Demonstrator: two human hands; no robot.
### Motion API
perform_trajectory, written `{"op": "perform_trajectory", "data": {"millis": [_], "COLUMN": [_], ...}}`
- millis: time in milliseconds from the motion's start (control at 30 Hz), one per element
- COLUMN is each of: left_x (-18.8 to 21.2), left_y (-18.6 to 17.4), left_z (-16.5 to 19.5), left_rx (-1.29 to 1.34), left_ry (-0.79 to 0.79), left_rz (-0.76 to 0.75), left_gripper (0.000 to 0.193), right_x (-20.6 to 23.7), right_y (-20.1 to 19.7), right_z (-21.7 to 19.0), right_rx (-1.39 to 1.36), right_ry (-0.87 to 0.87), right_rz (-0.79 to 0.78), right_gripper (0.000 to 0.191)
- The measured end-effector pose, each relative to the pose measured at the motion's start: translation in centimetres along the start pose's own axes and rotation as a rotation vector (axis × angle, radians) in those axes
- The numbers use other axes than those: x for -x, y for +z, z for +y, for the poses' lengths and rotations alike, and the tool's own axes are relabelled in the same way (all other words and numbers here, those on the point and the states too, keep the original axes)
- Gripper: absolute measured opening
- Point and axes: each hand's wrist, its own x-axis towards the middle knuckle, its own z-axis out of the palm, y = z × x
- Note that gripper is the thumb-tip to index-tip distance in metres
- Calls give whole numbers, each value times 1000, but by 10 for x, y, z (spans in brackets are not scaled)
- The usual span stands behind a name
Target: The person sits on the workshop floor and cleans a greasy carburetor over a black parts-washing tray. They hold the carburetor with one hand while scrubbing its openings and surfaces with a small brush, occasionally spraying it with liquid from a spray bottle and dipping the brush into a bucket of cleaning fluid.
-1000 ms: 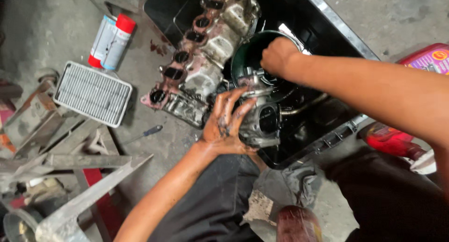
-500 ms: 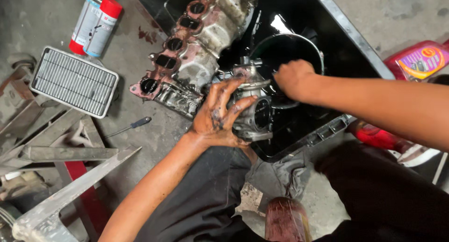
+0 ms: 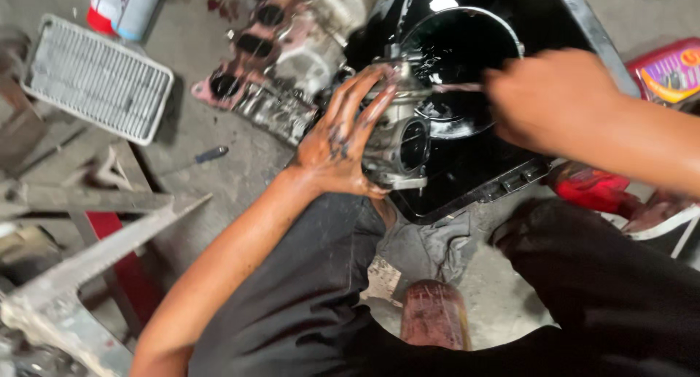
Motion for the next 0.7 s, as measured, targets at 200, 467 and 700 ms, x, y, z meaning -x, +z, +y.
{"op": "perform_trajectory", "data": {"millis": [200,467,700], "left_x": [2,1,3], "left_y": [1,3,4], "left_z": [0,0,-1], "left_rx": [-15,-68,-65], "left_ry": [7,22,20], "left_rz": [6,9,6], "left_gripper": [148,153,153], "right_x": [68,40,43], "right_y": [7,22,-2], "right_z": [-19,-63,-52], "right_rx": [-209,-336,-256], "right_ry": [68,-138,-173], "right_rz": [-89,89,1], "right_gripper": [40,87,81]}}
